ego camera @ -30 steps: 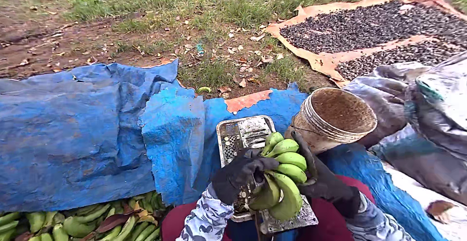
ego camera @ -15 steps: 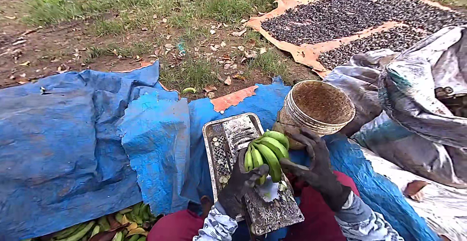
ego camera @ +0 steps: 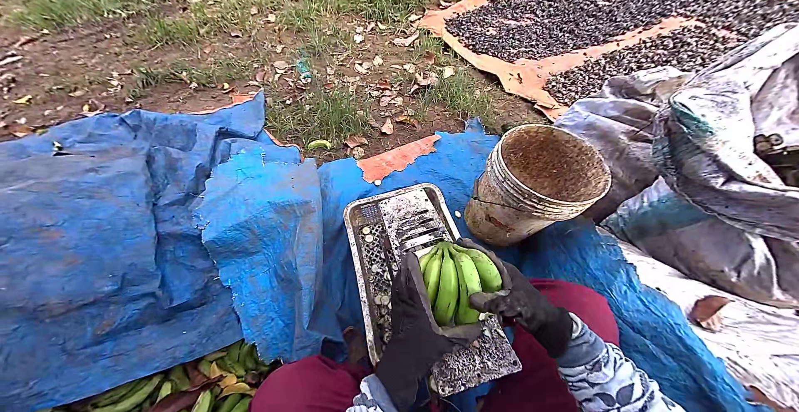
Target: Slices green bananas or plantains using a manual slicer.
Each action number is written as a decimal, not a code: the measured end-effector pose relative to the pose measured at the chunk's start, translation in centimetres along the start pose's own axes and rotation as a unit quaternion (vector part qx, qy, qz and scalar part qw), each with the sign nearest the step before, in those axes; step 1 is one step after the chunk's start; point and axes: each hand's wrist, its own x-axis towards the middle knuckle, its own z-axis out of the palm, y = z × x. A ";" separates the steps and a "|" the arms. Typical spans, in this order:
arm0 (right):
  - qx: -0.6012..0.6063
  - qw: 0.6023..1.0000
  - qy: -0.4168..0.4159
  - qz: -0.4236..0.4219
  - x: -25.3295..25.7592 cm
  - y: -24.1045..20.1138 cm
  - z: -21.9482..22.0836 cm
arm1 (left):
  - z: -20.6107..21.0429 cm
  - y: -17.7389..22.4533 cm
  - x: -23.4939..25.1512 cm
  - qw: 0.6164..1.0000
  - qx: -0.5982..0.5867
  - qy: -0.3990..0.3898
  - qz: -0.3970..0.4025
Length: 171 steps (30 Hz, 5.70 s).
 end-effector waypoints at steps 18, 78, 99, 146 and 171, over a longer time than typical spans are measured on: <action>-0.013 0.990 0.142 0.001 -1.1 2.6 4.3 | 2.2 -3.8 2.1 0.983 0.077 0.063 0.152; -0.111 0.989 0.091 0.020 -5.7 0.6 1.9 | 2.4 -1.2 -1.4 0.988 0.041 0.006 0.148; -0.028 0.995 -0.078 -0.047 0.5 0.4 -0.4 | -1.8 -2.0 4.8 0.980 -0.196 0.032 0.005; -0.084 0.987 -0.115 0.079 1.0 -1.0 -4.2 | -0.5 -2.3 4.1 0.957 -0.218 -0.162 0.103; -0.178 0.969 0.028 0.170 -2.2 -2.8 -2.2 | 5.2 -2.4 1.0 0.964 0.047 0.033 0.258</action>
